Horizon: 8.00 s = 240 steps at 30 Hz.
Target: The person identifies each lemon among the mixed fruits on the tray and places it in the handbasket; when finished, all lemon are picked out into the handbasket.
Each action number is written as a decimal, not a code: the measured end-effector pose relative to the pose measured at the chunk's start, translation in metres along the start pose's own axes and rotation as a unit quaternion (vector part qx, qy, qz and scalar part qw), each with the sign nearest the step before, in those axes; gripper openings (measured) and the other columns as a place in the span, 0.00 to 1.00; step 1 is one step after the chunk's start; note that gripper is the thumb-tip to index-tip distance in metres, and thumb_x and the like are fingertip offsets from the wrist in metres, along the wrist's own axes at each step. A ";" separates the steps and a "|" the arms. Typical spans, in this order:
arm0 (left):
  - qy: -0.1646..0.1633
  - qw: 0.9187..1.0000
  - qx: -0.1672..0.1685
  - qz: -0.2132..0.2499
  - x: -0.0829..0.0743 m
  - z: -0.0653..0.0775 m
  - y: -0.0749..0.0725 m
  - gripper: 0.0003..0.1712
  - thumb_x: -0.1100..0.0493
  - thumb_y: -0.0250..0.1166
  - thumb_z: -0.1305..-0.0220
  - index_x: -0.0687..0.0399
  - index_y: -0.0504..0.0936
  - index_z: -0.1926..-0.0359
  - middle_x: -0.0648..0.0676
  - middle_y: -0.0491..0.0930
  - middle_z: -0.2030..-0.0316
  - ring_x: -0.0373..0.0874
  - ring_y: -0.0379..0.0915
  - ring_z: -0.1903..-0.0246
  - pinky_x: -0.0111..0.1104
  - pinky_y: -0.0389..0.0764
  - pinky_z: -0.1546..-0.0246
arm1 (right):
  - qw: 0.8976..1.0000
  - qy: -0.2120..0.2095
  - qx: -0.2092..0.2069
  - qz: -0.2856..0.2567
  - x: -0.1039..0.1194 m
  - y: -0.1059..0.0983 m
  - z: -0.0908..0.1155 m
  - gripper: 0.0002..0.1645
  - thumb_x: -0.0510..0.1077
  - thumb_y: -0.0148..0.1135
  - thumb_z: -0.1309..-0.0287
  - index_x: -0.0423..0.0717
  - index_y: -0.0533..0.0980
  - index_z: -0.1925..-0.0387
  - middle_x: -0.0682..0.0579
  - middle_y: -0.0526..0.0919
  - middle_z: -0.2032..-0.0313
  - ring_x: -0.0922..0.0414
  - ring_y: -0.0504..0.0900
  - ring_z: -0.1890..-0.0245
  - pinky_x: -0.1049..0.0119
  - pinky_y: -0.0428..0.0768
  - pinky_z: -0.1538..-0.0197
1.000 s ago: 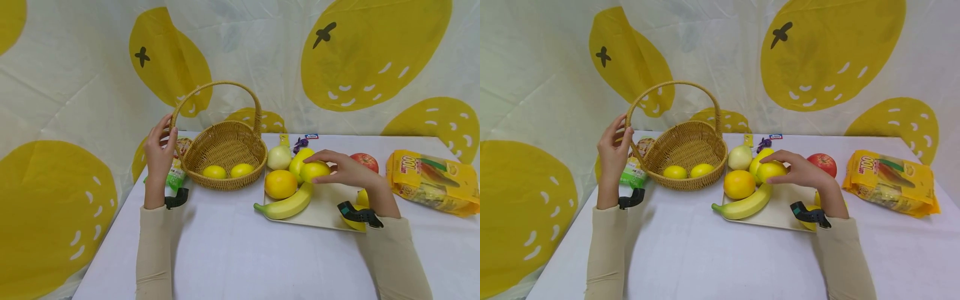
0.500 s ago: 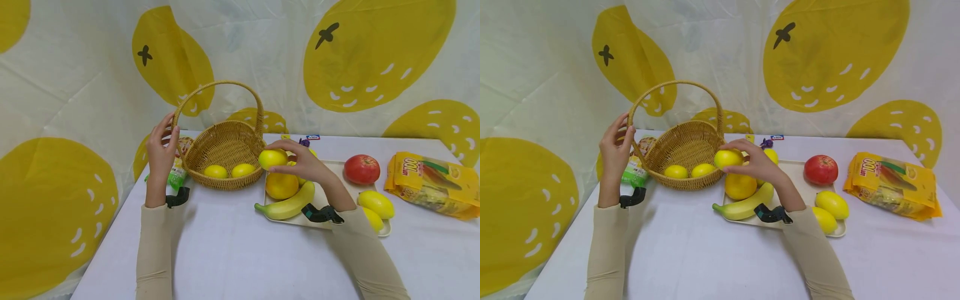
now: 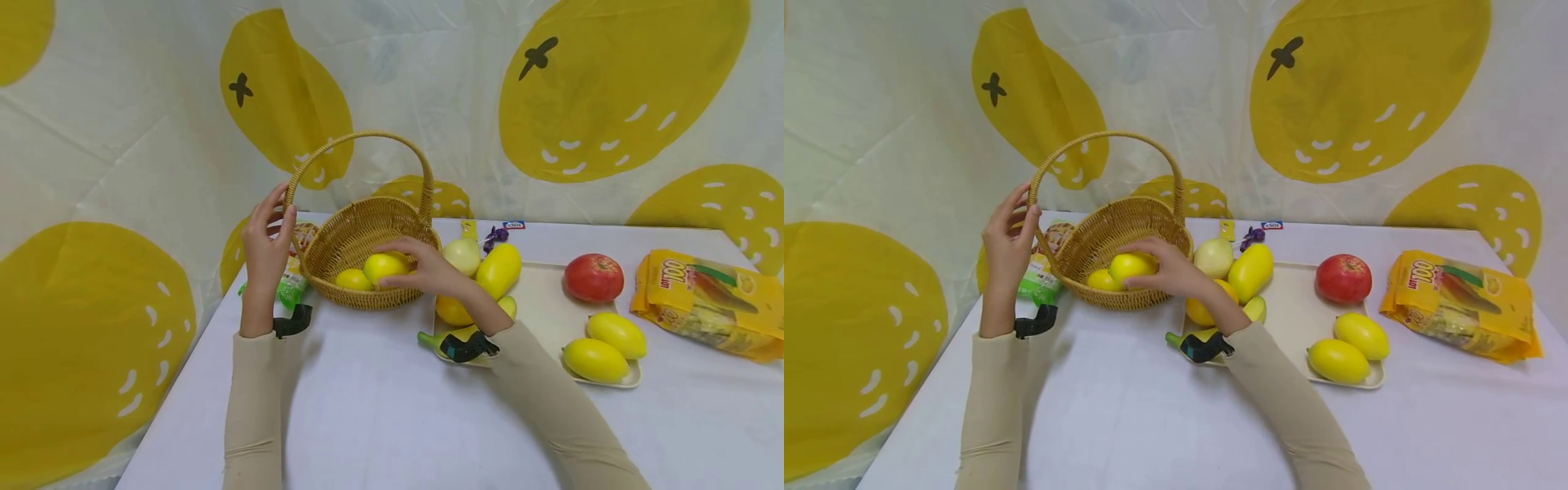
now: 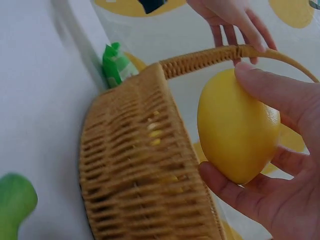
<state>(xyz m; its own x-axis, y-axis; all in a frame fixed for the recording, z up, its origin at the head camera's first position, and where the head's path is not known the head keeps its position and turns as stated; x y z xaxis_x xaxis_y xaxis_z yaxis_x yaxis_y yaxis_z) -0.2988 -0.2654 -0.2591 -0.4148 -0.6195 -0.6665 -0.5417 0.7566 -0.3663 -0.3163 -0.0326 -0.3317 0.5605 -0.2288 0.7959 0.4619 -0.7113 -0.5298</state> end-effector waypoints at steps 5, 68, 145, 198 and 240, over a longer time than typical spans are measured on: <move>0.000 1.000 0.000 0.002 0.000 -0.001 0.001 0.23 0.53 0.60 0.30 0.39 0.75 0.35 0.57 0.79 0.50 0.48 0.80 0.54 0.44 0.82 0.54 | 0.999 -0.025 0.026 0.019 0.006 0.020 -0.011 0.30 0.44 0.71 0.44 0.43 0.75 0.40 0.48 0.77 0.42 0.53 0.72 0.43 0.58 0.75 0.46; -0.015 1.000 -0.004 -0.002 0.003 0.001 -0.002 0.23 0.52 0.60 0.30 0.39 0.75 0.35 0.56 0.79 0.48 0.47 0.79 0.54 0.29 0.81 0.54 | 0.994 -0.045 0.095 -0.010 0.016 -0.014 0.086 0.16 0.37 0.62 0.37 0.47 0.80 0.48 0.51 0.79 0.45 0.57 0.74 0.42 0.57 0.73 0.38; -0.010 1.000 -0.002 0.005 0.002 0.002 0.002 0.23 0.53 0.59 0.29 0.39 0.75 0.35 0.54 0.79 0.48 0.45 0.78 0.53 0.23 0.78 0.55 | 0.977 0.138 0.006 0.161 -0.063 -0.089 0.220 0.34 0.49 0.74 0.49 0.51 0.74 0.39 0.54 0.78 0.47 0.67 0.72 0.50 0.70 0.78 0.52; -0.004 1.000 -0.006 0.011 0.004 0.000 0.002 0.23 0.55 0.60 0.30 0.42 0.75 0.35 0.56 0.79 0.48 0.47 0.79 0.53 0.26 0.80 0.56 | 0.994 0.086 -0.069 0.014 -0.038 -0.025 0.006 0.33 0.42 0.71 0.44 0.43 0.72 0.38 0.44 0.74 0.39 0.48 0.75 0.49 0.53 0.76 0.45; -0.010 1.000 0.000 0.013 0.004 0.001 0.003 0.22 0.53 0.59 0.29 0.39 0.75 0.35 0.55 0.79 0.49 0.47 0.80 0.54 0.42 0.82 0.52 | 0.992 0.125 -0.008 0.013 -0.044 -0.015 0.016 0.19 0.36 0.65 0.41 0.37 0.79 0.47 0.41 0.81 0.48 0.45 0.77 0.49 0.51 0.76 0.43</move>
<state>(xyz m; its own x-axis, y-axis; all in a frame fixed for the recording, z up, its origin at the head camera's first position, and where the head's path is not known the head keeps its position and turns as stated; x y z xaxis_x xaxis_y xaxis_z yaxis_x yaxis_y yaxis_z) -0.3011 -0.2655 -0.2632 -0.4146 -0.5954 -0.6882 -0.5303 0.7726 -0.3490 -0.3365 -0.0013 -0.3633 0.3833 -0.4042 0.8305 0.4373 -0.7126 -0.5486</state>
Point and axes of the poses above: each hand's wrist, its own z-axis away from the middle knuckle, its own y-axis out of the palm, x = y × z, the point moved 10 cm from there along -z, towards the middle knuckle
